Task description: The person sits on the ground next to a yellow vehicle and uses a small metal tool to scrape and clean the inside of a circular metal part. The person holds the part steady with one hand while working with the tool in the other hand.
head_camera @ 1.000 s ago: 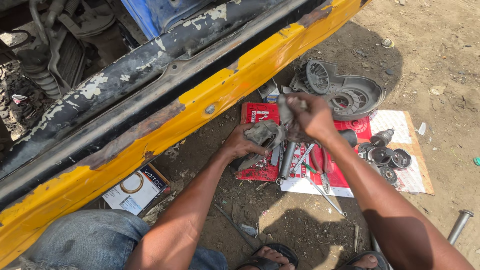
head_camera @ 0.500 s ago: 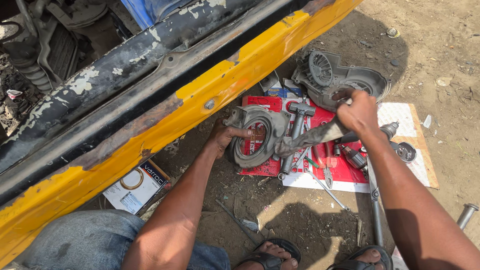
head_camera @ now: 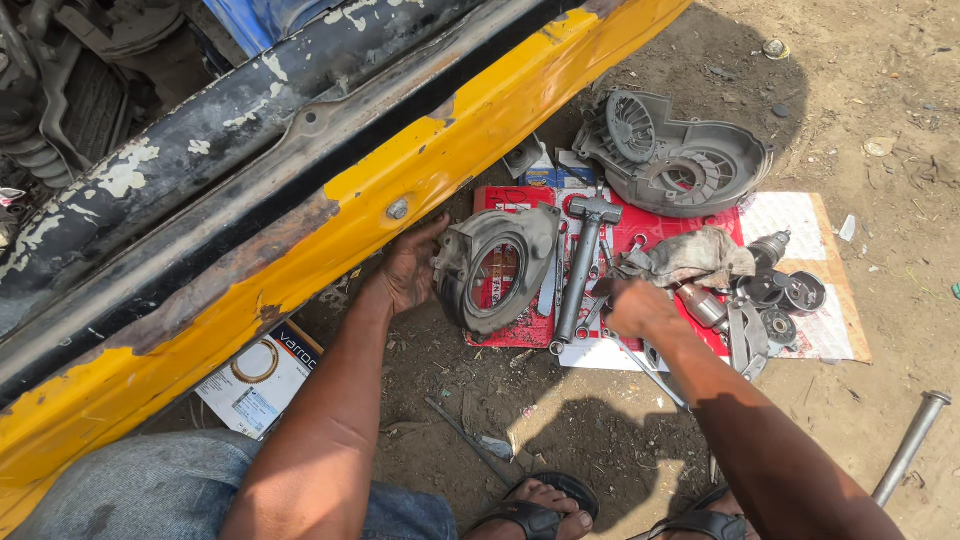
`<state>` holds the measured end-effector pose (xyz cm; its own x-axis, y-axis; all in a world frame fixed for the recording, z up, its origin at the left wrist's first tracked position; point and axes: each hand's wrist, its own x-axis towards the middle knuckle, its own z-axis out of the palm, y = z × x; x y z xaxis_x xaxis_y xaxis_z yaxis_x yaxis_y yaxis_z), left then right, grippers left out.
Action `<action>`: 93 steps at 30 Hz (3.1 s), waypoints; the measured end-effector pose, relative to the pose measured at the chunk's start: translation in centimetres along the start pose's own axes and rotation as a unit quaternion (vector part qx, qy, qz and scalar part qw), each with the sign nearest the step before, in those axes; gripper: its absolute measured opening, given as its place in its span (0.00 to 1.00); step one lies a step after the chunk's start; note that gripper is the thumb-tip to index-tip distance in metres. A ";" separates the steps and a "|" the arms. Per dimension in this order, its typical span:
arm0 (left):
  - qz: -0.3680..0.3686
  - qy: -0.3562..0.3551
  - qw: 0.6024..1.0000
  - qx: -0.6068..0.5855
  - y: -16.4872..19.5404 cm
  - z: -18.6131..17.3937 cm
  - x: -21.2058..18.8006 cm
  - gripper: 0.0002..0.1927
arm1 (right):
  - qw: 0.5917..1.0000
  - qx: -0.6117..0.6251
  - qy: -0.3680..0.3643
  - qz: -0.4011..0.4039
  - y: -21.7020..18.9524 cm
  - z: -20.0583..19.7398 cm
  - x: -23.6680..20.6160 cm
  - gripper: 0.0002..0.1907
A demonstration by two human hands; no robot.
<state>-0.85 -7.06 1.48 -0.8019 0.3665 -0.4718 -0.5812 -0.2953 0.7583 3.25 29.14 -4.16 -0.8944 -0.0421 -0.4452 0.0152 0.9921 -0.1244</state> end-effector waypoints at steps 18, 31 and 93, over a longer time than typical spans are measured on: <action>-0.041 0.092 0.942 0.321 1.3 0.2 1.0 0.34 | 0.953 -0.223 0.027 -0.204 -9.9 -2.1 2.5 0.15; 0.024 0.143 0.934 0.326 0.6 1.4 3.3 0.28 | 0.945 0.171 0.152 -0.232 -7.3 -6.3 2.9 0.19; -0.021 0.231 0.854 0.466 3.2 2.8 2.3 0.46 | 0.968 0.091 0.188 -0.138 -7.2 -2.6 6.6 0.19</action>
<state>-4.15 -4.71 4.05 -0.8773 -0.0905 -0.4713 -0.4202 0.6194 0.6632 -3.91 21.98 -3.87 -0.9747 -0.2224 -0.0237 -0.1991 0.9110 -0.3611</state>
